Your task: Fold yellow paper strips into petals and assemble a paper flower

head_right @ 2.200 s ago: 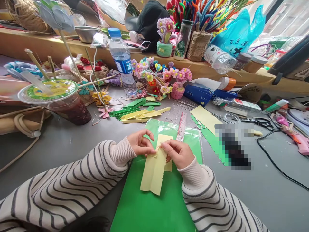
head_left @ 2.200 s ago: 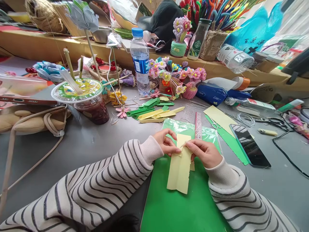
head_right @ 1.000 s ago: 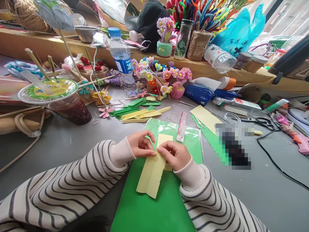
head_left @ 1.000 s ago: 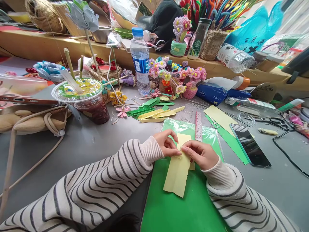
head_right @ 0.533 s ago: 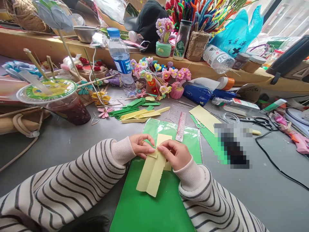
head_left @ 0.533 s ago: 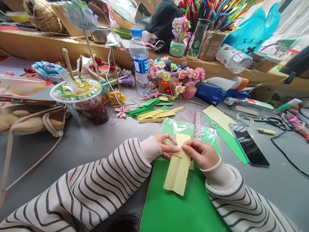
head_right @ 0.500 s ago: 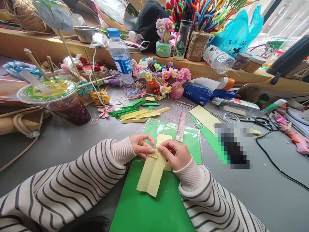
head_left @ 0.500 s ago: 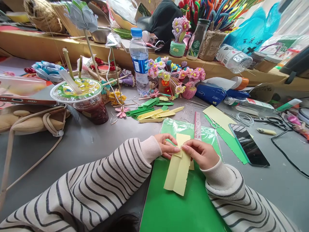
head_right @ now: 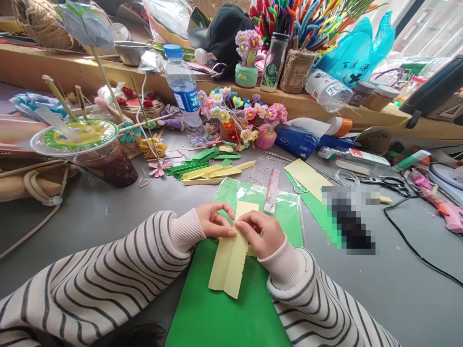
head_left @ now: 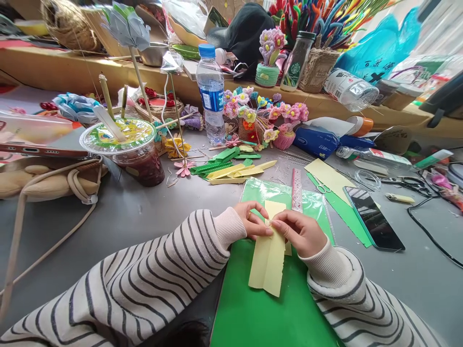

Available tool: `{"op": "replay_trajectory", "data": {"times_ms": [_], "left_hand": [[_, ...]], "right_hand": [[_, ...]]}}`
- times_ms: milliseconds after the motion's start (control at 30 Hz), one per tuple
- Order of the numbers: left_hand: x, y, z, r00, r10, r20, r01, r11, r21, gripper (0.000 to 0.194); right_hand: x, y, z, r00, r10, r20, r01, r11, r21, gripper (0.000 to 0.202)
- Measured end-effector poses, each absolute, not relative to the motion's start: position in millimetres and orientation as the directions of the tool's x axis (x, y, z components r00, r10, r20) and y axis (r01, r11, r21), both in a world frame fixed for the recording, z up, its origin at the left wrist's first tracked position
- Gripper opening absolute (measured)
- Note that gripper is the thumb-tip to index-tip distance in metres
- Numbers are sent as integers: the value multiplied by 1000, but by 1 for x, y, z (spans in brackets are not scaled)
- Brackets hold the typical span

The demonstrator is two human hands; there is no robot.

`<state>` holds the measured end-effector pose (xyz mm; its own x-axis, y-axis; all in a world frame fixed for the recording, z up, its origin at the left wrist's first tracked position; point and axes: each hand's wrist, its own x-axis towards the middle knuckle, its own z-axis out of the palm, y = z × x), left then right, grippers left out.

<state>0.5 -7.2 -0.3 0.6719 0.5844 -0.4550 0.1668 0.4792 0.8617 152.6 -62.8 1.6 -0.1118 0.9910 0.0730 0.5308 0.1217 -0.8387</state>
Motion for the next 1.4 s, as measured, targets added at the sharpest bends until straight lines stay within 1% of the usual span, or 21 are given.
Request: {"op": "replay_trajectory", "data": {"times_ms": [100,200,300,367,433,667,833,1000,1167,1333,1400], "left_hand": [[1,-9,-2,670,617,-413,163,421,892,40],[1,-9,-4,678,618,-397,169,395,903,40],[1,-9,-5,683,613,-397,170,395,903,41],[2,-9,-5,683,615,-394,170,390,905,41],[2,-9,-4,682,617,-392,174,384,907,41],[2,-11,-2,679,621,-392,175,381,908,41],[3,-12,-4,666,644,-377,180,351,919,40],[3,-12,-7,673,652,-349,153,339,928,41],[3,-12,-8,664,658,-356,142,357,923,42],[3,-11,-6,671,648,-360,141,365,920,42],[2,-10,-4,669,630,-394,162,393,905,42]], "right_hand": [[156,-61,1,-146,989,-19,469,52,-882,23],[157,-60,2,-185,977,-102,400,-20,-916,27],[155,-61,3,-166,975,-147,340,-83,-937,28],[153,-63,2,-122,983,-136,327,-89,-941,27],[152,-63,1,-100,989,-105,347,-64,-936,26],[154,-64,0,-109,994,-9,504,48,-862,27],[149,-65,4,-110,994,16,566,76,-821,28],[150,-64,3,-129,992,14,562,85,-823,28],[156,-61,4,-152,988,-3,510,75,-857,33],[156,-62,1,-162,986,-51,486,35,-873,27],[155,-63,0,-154,987,-52,474,28,-880,27]]}}
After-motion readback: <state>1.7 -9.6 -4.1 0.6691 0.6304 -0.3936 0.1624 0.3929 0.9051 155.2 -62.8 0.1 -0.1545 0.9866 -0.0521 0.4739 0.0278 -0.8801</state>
